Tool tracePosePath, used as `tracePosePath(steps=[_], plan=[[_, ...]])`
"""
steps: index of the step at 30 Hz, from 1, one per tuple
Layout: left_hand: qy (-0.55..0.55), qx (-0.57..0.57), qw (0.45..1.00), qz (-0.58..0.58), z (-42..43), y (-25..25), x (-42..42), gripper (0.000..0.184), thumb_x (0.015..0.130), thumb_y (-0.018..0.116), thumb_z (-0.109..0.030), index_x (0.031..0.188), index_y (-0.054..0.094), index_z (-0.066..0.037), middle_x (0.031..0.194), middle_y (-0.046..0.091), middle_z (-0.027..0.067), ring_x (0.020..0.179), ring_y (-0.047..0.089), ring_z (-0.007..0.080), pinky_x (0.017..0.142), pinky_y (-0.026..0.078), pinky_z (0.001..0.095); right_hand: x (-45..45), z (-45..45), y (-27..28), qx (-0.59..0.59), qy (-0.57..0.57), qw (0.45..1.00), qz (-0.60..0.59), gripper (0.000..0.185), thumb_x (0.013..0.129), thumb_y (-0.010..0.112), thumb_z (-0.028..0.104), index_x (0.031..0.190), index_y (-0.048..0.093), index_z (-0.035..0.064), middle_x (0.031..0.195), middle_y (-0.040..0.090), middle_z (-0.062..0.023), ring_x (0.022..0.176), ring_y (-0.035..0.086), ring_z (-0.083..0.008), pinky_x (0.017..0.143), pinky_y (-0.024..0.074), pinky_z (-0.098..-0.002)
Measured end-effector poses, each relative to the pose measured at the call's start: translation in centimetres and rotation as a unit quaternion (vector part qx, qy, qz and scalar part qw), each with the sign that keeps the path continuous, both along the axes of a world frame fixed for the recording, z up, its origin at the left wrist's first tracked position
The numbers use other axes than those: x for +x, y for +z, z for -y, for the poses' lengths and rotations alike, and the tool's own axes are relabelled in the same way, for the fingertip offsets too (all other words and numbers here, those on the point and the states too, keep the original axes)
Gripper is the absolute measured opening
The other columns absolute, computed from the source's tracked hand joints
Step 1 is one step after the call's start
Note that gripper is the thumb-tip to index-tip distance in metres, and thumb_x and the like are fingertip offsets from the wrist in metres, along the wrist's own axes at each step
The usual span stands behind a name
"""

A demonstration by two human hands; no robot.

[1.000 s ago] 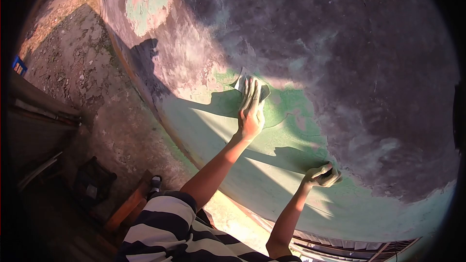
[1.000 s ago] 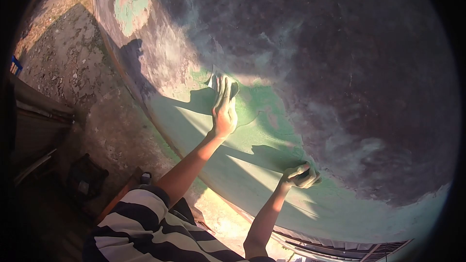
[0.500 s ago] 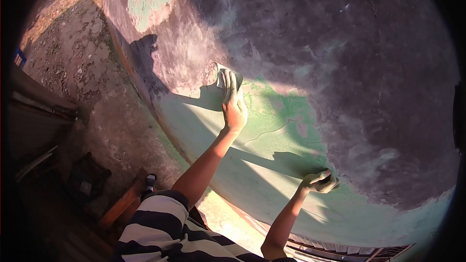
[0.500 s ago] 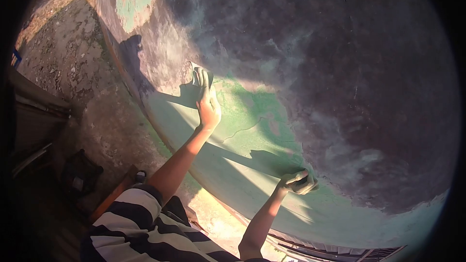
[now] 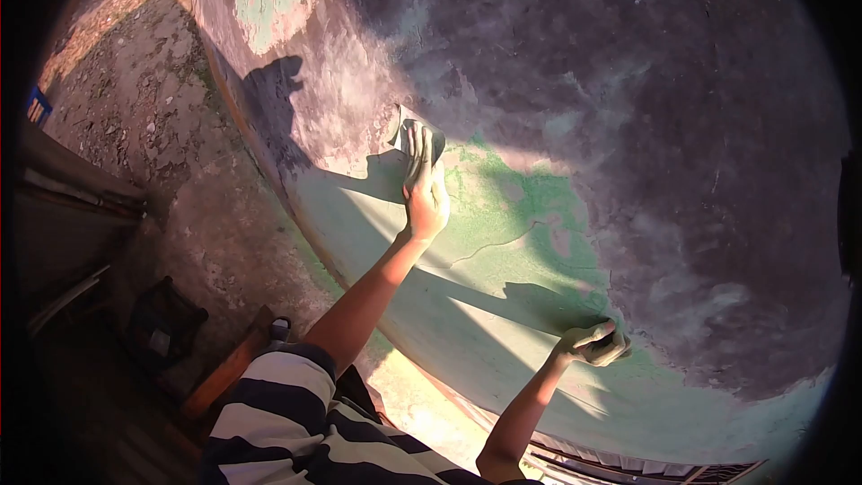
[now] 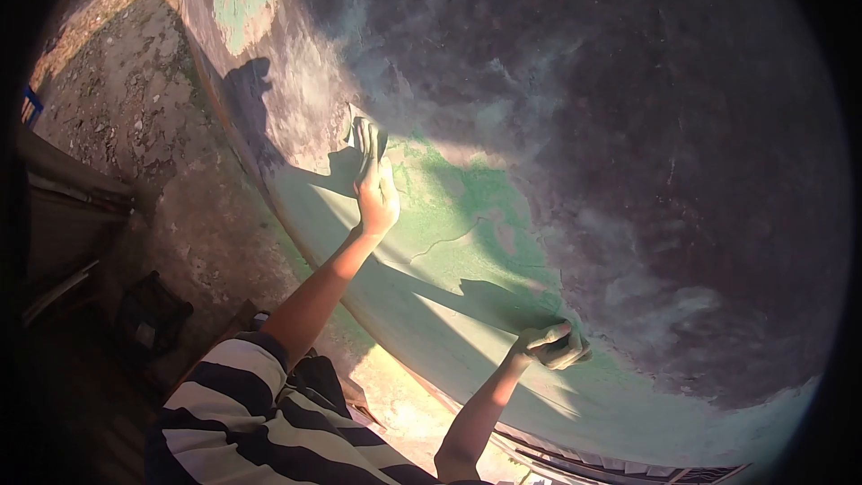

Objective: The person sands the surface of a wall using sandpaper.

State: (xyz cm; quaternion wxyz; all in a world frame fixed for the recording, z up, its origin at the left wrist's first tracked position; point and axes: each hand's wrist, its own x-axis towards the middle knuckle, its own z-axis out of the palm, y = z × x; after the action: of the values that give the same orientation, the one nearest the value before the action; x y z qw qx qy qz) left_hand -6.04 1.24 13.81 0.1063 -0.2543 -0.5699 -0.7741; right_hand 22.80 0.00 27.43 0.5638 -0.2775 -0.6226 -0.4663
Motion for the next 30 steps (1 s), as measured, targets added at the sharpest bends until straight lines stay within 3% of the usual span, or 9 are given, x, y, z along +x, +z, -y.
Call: tracePosePath(steps=[2,5,6,13,15,16,19,21,30], plan=[[0.067,0.0,0.995,0.067,-2.9,-4.9,-2.5,0.028,0.103,0.042,-0.013,0.114,0.059,0.006,0.09,0.066,0.0257,0.063,0.049,0.0318,0.065,0.043,0.0435,0.1,0.0,-0.1,-0.004,-0.003,1.0,-0.007,0.026,0.091,0.06,0.02,0.073,0.053,0.0025,0.064,0.049,-0.0071,0.061,0.041,-0.0248,0.064,0.0333,-0.0392],[0.057,-0.013,0.997,0.044,-1.1,-1.3,-1.6,0.041,0.103,0.039,-0.013,0.139,0.045,0.007,0.142,0.048,0.0261,0.127,0.052,0.0357,0.101,0.042,0.0358,0.0,0.1,0.0,-0.015,0.008,1.0,-0.017,0.024,0.09,0.061,0.018,0.072,0.054,0.0037,0.064,0.052,-0.0065,0.058,0.042,-0.0234,0.065,0.0334,-0.0387],[-0.087,0.012,0.995,0.036,0.1,-1.0,0.4,0.051,0.096,0.043,-0.002,0.146,0.034,0.008,0.152,0.029,0.029,0.144,0.026,0.0413,0.116,0.025,0.0429,0.1,-0.1,0.0,-0.007,0.016,1.0,-0.008,0.023,0.09,0.06,0.018,0.073,0.054,0.0037,0.064,0.052,-0.0067,0.058,0.042,-0.0234,0.065,0.0334,-0.0384],[-0.1,0.016,0.98,-0.173,0.9,-2.0,2.1,0.052,0.084,0.051,0.003,0.135,0.048,0.01,0.139,0.049,0.0302,0.134,0.04,0.0494,0.113,0.032,0.0509,0.8,0.2,0.0,-0.028,0.03,0.999,0.018,0.021,0.091,0.059,0.017,0.075,0.056,0.0038,0.065,0.057,-0.0059,0.057,0.043,-0.022,0.067,0.0337,-0.0369],[-0.089,0.007,0.995,0.044,-0.4,-4.3,-0.2,0.037,0.1,0.041,-0.008,0.132,0.05,0.01,0.079,0.059,0.0153,0.069,0.056,0.0256,0.066,0.046,0.036,1.2,0.1,0.0,-0.026,0.024,0.999,0.014,0.02,0.092,0.058,0.017,0.077,0.056,0.0044,0.066,0.059,-0.0048,0.058,0.044,-0.021,0.067,0.0336,-0.0362],[-0.033,0.017,0.999,0.031,-1.5,-5.8,-2.2,0.035,0.102,0.041,-0.011,0.13,0.05,0.008,0.062,0.036,0.0044,0.056,0.031,0.0169,0.052,0.03,0.0356,1.0,0.1,0.0,-0.031,0.034,0.999,0.014,0.019,0.092,0.058,0.017,0.077,0.057,0.0047,0.067,0.06,-0.0045,0.058,0.044,-0.0204,0.068,0.0334,-0.0357],[0.02,-0.005,1.0,-0.022,-1.5,-5.0,-2.6,0.04,0.101,0.04,-0.009,0.135,0.046,0.01,0.114,0.064,0.0237,0.081,0.059,0.0259,0.077,0.048,0.0338,0.9,0.0,0.0,-0.029,0.048,0.998,0.008,0.019,0.093,0.057,0.018,0.078,0.059,0.0049,0.068,0.063,-0.0043,0.057,0.045,-0.0192,0.07,0.0331,-0.0341],[-0.006,-0.012,0.99,-0.143,0.4,-2.6,0.7,0.045,0.095,0.043,-0.003,0.137,0.044,0.012,0.143,0.043,0.0321,0.123,0.054,0.0413,0.106,0.039,0.043,0.5,0.3,-0.1,-0.041,0.079,0.996,-0.02,0.025,0.091,0.057,0.016,0.072,0.06,0.001,0.065,0.06,-0.0064,0.061,0.044,-0.0228,0.068,0.0348,-0.0365],[-0.092,0.046,0.92,-0.378,0.3,-8.4,3.2,0.051,0.089,0.05,-0.006,0.138,0.046,0.009,0.147,0.041,0.0269,0.139,0.035,0.0434,0.114,0.028,0.0514,1.7,2.5,-13.1,-0.08,0.316,0.915,-0.236,0.021,0.094,0.05,0.014,0.082,0.059,-0.0014,0.068,0.053,-0.0078,0.064,0.045,-0.0172,0.065,0.0381,-0.0314]])
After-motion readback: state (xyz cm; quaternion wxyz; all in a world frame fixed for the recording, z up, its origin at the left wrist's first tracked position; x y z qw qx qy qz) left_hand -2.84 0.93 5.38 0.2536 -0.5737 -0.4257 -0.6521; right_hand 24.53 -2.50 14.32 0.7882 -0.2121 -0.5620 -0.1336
